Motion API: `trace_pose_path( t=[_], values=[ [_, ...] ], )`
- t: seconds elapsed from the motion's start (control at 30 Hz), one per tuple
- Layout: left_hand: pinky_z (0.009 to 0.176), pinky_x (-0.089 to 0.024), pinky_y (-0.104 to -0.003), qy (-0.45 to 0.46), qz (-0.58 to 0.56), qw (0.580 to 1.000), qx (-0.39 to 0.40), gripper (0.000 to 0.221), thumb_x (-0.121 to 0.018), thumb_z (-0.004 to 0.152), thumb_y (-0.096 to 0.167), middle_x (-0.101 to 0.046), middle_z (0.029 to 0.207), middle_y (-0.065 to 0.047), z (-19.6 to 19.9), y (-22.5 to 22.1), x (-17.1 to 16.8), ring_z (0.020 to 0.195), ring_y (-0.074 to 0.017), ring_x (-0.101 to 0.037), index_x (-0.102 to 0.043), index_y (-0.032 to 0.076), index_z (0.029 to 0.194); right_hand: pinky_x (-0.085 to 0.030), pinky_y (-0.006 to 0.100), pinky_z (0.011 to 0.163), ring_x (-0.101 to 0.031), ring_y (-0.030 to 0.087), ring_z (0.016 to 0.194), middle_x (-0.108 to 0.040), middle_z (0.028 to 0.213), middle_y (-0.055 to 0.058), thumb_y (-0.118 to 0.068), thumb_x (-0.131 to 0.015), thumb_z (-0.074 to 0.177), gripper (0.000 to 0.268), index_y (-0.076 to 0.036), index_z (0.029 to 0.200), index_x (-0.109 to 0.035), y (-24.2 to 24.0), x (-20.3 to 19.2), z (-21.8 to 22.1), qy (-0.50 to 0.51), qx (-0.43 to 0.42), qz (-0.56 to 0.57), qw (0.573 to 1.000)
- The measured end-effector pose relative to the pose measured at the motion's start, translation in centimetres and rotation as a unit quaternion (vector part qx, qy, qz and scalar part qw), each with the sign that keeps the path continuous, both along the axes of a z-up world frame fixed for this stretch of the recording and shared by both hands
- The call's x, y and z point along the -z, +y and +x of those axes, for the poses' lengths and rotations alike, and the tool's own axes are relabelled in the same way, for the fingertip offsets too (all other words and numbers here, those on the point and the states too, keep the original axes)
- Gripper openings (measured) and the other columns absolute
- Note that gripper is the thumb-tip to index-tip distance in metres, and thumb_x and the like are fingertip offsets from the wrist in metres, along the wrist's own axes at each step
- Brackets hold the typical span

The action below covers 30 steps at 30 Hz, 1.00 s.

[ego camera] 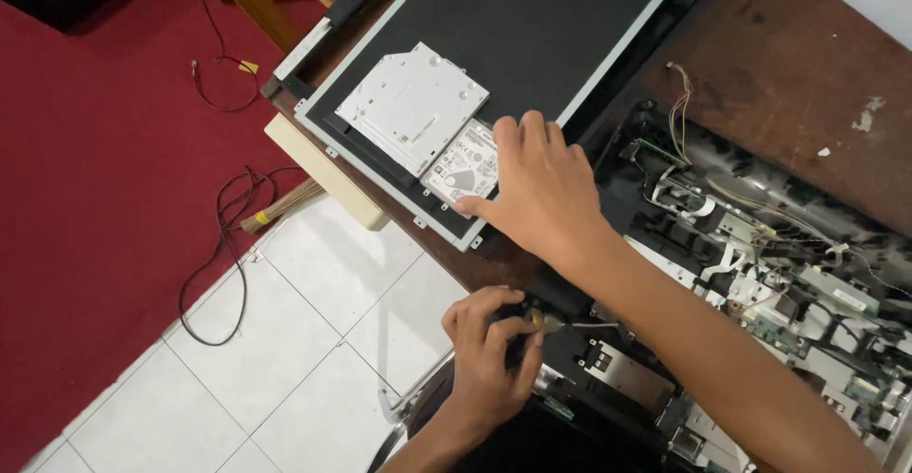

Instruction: Disassembling a laptop or monitor by removing screws and internal components

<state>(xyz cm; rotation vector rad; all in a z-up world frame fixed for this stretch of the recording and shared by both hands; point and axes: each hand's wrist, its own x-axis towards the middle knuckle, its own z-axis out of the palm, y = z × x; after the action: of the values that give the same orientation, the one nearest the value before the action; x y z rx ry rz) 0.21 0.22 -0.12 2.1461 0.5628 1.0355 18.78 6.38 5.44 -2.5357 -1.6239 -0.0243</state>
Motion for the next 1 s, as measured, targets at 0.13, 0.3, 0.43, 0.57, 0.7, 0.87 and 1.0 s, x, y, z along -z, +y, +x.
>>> trace_pose_path(
  t=[0.13, 0.3, 0.43, 0.57, 0.7, 0.87, 1.0],
  values=[
    [0.098, -0.034, -0.043, -0.005, 0.015, 1.0, -0.01, 0.015, -0.069, 0.09, 0.009, -0.064, 0.117, -0.01, 0.1, -0.1, -0.3, 0.113, -0.0301, -0.065, -0.057, 0.013, 0.098, -0.051, 0.049, 0.08, -0.058, 0.036, 0.101, -0.056, 0.113, 0.013, -0.073, -0.093, 0.066, 0.093, -0.01, 0.114, -0.046, 0.6, 0.1, 0.9, 0.107, 0.028, -0.02, 0.994],
    [0.097, -0.033, -0.043, 0.009, 0.017, 1.0, -0.023, 0.016, -0.071, 0.089, 0.011, -0.063, 0.119, -0.009, -0.1, -0.2, -0.1, 0.115, -0.0292, -0.065, -0.058, 0.014, 0.099, -0.046, 0.054, 0.098, -0.054, 0.047, 0.122, -0.049, 0.136, 0.016, -0.058, -0.083, 0.08, 0.089, -0.005, 0.142, -0.047, 0.9, -2.1, 1.4, 0.291, 0.089, -0.092, 0.948],
    [0.097, -0.033, -0.043, 0.01, 0.029, 0.999, -0.026, 0.018, -0.072, 0.09, 0.01, -0.063, 0.121, -0.009, 0.0, -0.5, 0.0, 0.115, -0.0298, -0.065, -0.058, 0.015, 0.101, -0.044, 0.046, 0.099, -0.052, 0.033, 0.126, -0.055, 0.129, 0.012, -0.049, -0.079, 0.085, 0.07, -0.007, 0.134, -0.052, 0.3, -2.8, 1.8, 0.343, 0.068, -0.04, 0.936],
    [0.095, -0.032, -0.042, 0.015, 0.049, 0.998, -0.039, 0.017, -0.072, 0.091, 0.01, -0.063, 0.12, -0.007, -0.1, -0.7, -0.2, 0.113, -0.0285, -0.065, -0.06, 0.015, 0.102, -0.051, 0.031, 0.071, -0.069, 0.015, 0.072, -0.074, 0.091, 0.002, -0.023, -0.076, 0.09, 0.022, -0.013, 0.103, -0.06, -0.6, -4.4, 1.9, 0.451, 0.087, -0.01, 0.888],
    [0.096, -0.031, -0.043, 0.018, 0.045, 0.998, -0.042, 0.015, -0.071, 0.093, 0.013, -0.063, 0.121, -0.005, -0.2, -0.9, -0.1, 0.115, -0.0288, -0.064, -0.06, 0.016, 0.102, -0.063, 0.027, 0.07, -0.068, 0.013, 0.079, -0.072, 0.099, 0.007, -0.015, -0.076, 0.09, 0.021, -0.009, 0.104, -0.061, -2.4, -5.4, 2.2, 0.515, 0.082, 0.047, 0.852],
    [0.098, -0.031, -0.043, 0.014, 0.047, 0.998, -0.05, 0.015, -0.072, 0.092, 0.014, -0.063, 0.12, -0.005, -0.1, -1.0, 0.1, 0.115, -0.0271, -0.063, -0.061, 0.016, 0.101, -0.059, 0.027, 0.066, -0.07, 0.013, 0.082, -0.076, 0.103, 0.006, -0.016, -0.076, 0.088, 0.032, -0.007, 0.116, -0.065, -6.3, -6.7, 4.3, 0.511, 0.099, 0.083, 0.85],
    [0.099, -0.03, -0.042, 0.015, 0.061, 0.997, -0.05, 0.016, -0.073, 0.089, 0.009, -0.064, 0.12, -0.004, 0.0, -1.0, -0.1, 0.117, -0.0273, -0.063, -0.06, 0.016, 0.096, -0.056, 0.029, 0.069, -0.074, 0.016, 0.083, -0.079, 0.102, 0.003, -0.03, -0.072, 0.091, 0.031, -0.012, 0.116, -0.067, -9.9, -10.6, 4.5, 0.424, 0.145, 0.031, 0.893]
  ],
)
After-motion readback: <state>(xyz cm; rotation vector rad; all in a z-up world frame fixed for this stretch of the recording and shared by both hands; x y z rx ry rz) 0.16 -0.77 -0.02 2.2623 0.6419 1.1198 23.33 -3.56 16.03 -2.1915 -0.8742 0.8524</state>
